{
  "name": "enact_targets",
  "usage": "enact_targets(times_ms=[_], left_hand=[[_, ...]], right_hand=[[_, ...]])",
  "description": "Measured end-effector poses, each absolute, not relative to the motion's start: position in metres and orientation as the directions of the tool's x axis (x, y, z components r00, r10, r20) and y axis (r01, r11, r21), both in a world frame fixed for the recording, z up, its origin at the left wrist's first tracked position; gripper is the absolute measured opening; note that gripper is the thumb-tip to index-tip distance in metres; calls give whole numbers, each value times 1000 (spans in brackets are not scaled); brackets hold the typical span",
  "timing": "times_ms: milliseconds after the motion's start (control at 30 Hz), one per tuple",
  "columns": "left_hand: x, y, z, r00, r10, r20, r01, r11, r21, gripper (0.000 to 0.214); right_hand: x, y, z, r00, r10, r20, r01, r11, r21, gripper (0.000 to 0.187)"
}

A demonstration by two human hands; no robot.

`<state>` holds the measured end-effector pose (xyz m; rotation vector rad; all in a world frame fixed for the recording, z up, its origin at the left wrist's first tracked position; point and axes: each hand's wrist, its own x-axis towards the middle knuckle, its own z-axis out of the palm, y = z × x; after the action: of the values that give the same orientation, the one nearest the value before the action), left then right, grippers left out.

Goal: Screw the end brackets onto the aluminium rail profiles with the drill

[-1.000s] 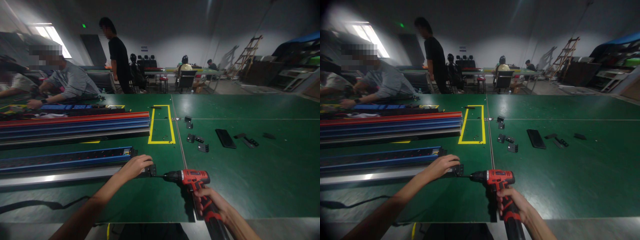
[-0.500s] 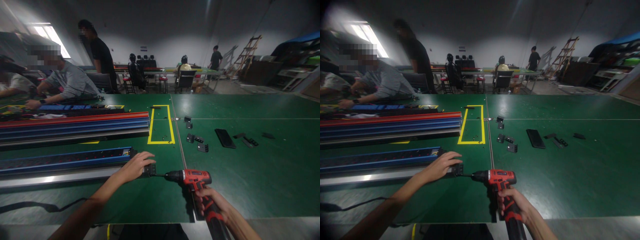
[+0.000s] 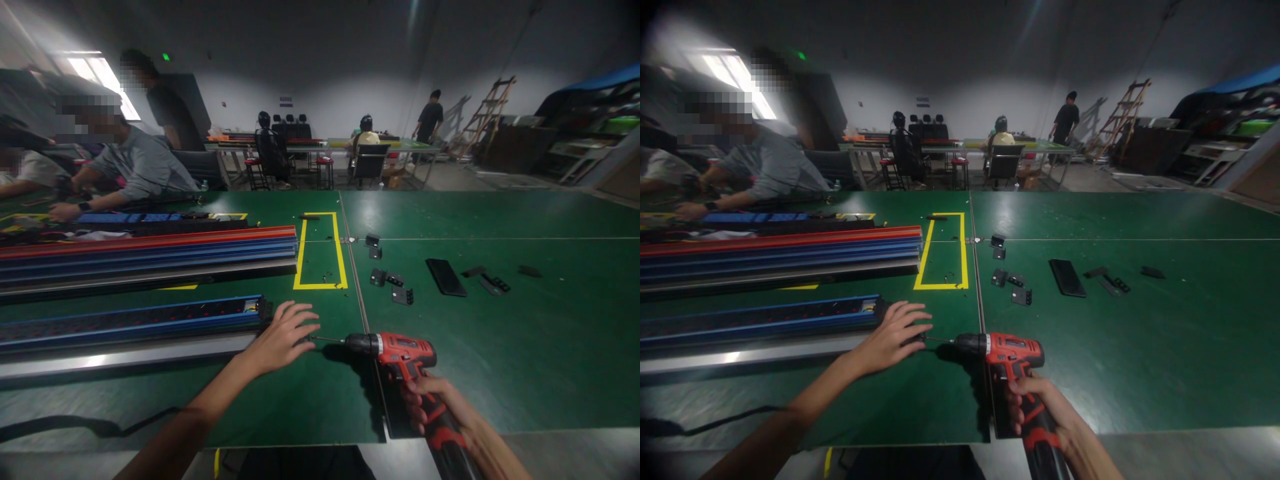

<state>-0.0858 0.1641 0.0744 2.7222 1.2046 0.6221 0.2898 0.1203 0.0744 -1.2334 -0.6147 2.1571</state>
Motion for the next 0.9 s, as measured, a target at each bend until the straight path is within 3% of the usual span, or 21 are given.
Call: enact_targets(times_ms=[133, 400, 600, 767, 900], left_hand=[[-83, 166, 74, 604, 692, 395, 660, -712, 239, 17], [-80, 159, 86, 606, 694, 388, 664, -711, 233, 17], [-78, 155, 83, 637, 668, 385, 676, -724, 136, 15], [-77, 155, 78, 642, 687, 341, 682, -714, 156, 25], [-89, 161, 79, 619, 734, 280, 712, -675, 195, 59]], right_hand=[[291, 119, 81, -411, 679, -609, -250, -726, -641, 37], [289, 116, 77, -388, 680, -622, -267, -729, -630, 37], [291, 116, 72, -416, 672, -613, -266, -734, -625, 35], [293, 115, 73, -415, 673, -613, -274, -734, -621, 34], [296, 115, 71, -419, 665, -618, -280, -742, -609, 35]])
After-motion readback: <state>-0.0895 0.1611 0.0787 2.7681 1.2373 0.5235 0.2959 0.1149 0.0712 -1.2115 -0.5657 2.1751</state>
